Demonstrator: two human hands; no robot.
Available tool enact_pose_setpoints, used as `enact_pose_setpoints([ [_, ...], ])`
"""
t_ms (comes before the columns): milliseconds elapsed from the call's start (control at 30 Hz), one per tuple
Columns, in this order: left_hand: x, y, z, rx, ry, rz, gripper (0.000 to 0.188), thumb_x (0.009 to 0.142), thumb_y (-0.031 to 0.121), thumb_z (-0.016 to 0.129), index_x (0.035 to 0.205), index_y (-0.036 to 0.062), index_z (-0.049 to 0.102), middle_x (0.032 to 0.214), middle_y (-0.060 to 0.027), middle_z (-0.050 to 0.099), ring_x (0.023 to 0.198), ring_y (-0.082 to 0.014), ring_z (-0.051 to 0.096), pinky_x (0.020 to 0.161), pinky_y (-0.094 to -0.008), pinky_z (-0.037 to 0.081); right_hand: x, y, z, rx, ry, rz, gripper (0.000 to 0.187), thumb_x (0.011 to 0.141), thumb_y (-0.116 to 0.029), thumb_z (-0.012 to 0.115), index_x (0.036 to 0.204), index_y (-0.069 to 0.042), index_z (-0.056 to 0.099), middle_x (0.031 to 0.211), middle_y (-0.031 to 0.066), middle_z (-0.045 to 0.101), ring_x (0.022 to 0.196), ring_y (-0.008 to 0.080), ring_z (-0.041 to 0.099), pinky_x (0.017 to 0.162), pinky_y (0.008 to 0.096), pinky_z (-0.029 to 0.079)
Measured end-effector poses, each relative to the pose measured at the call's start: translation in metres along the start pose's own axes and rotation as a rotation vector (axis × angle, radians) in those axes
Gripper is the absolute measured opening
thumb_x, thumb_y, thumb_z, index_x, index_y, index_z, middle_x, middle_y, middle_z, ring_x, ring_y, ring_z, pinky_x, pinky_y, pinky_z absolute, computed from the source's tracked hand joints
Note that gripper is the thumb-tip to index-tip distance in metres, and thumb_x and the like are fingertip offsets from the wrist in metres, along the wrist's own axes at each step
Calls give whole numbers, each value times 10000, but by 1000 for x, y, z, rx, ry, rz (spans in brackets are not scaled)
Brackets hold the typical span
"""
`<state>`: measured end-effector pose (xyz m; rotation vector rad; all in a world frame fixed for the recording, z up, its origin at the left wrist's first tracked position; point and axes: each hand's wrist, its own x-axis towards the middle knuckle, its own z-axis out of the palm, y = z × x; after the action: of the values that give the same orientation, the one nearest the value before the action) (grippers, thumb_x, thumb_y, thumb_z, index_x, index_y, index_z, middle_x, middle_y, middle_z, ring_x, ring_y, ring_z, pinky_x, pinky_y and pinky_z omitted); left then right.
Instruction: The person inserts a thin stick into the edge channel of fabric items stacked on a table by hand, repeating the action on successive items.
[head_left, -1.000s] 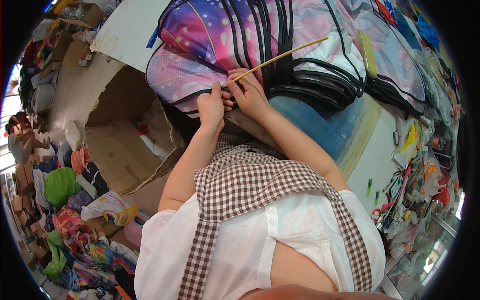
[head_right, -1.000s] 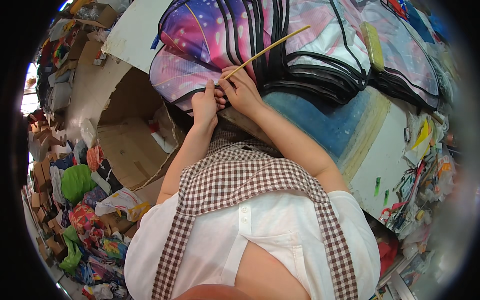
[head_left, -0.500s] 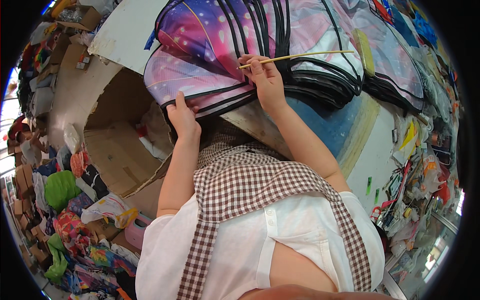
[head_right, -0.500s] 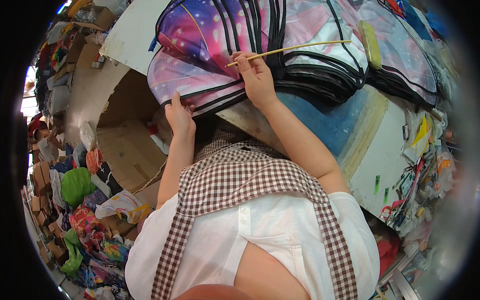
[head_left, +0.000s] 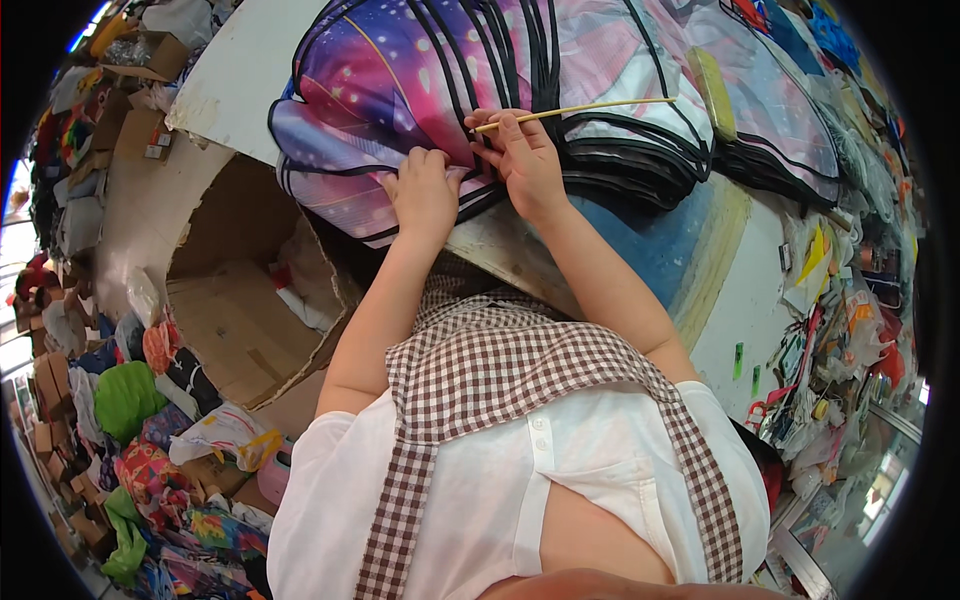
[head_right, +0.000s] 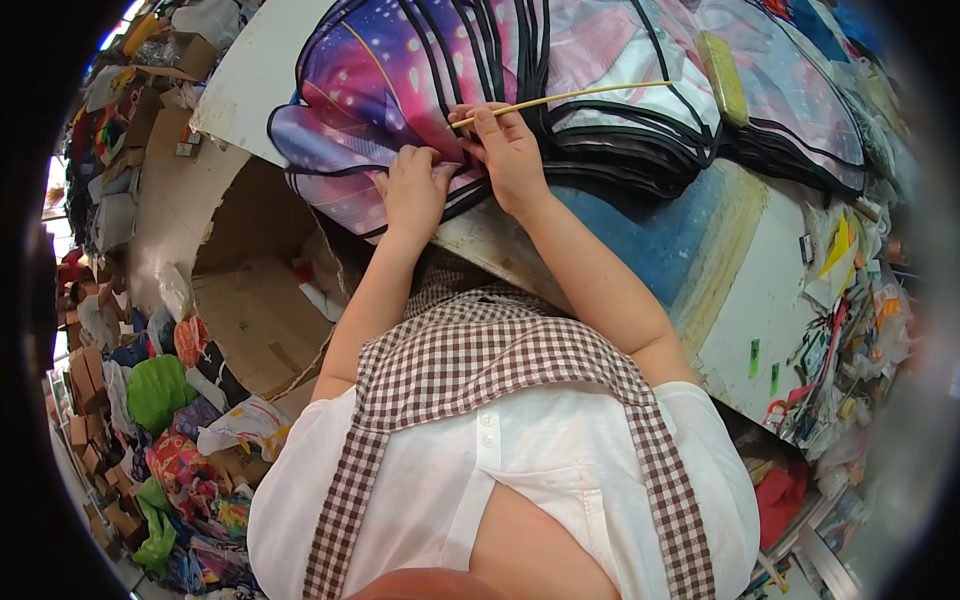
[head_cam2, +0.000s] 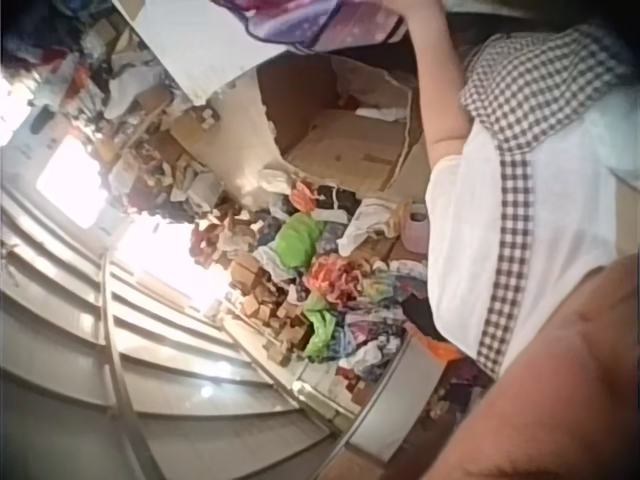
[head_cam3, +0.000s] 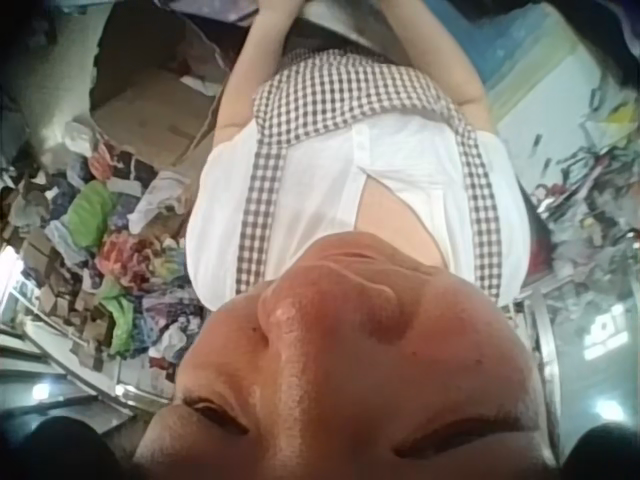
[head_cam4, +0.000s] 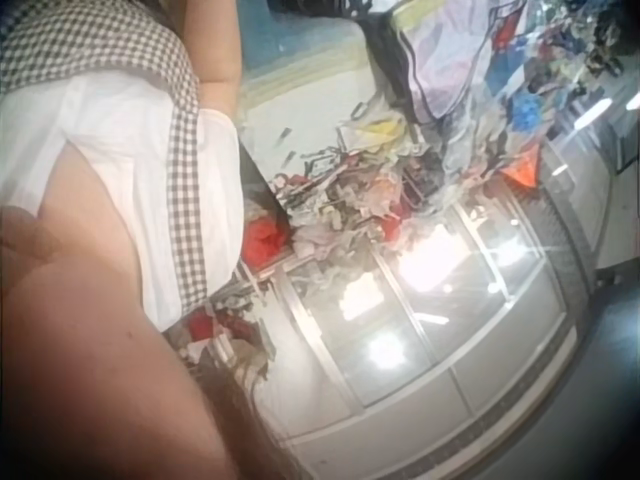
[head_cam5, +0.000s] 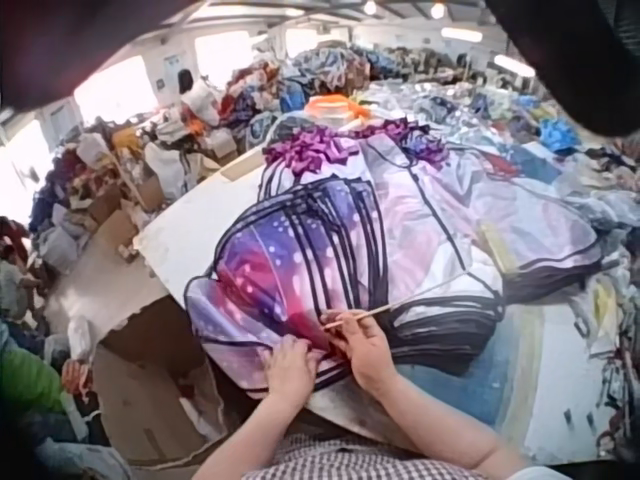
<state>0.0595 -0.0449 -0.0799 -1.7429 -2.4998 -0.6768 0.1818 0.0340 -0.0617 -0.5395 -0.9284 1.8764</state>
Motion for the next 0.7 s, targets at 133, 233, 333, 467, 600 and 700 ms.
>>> enact_pose_setpoints([
  [133,5,-7,2,-68,-183,58,169,855,254,653,941,110,630,931,-63,595,981,-269,575,834,-468,364,0,0,-4,-71,-19,9,210,1027,-231,454,1126,-66,538,1180,99,609,1133,216,581,941,395,477],
  [233,1,-16,4,-56,-78,180,141,863,213,630,934,93,608,913,-75,592,919,-277,578,806,-451,364,2,2,-4,-62,-25,10,208,1028,-223,450,1125,-63,540,1178,99,610,1134,219,580,942,398,477],
  [333,-23,-28,-18,-191,175,197,89,844,137,620,894,77,576,897,-82,577,872,-272,567,824,-448,368,2,4,-7,-35,-10,16,211,1029,-221,447,1129,-63,544,1182,100,608,1141,219,577,945,400,477],
  [467,-74,-50,-56,-405,138,13,89,825,69,638,872,35,570,873,-101,587,824,-294,570,750,-406,412,0,0,-10,-37,-16,16,210,1020,-232,477,1113,-65,564,1156,89,621,1114,182,584,930,352,483],
  [600,-74,-41,-58,-488,108,25,135,782,89,708,842,25,605,824,-119,607,805,-306,591,716,-393,444,1,-2,-6,-39,-19,-2,203,1012,-236,501,1095,-72,587,1127,78,636,1081,147,595,914,307,487],
  [700,-33,-15,-38,-346,88,162,207,772,160,724,913,36,636,887,-132,611,858,-337,583,739,-435,434,2,-1,-5,-19,-21,3,203,1013,-240,500,1090,-74,589,1128,79,637,1084,148,594,910,309,488],
])
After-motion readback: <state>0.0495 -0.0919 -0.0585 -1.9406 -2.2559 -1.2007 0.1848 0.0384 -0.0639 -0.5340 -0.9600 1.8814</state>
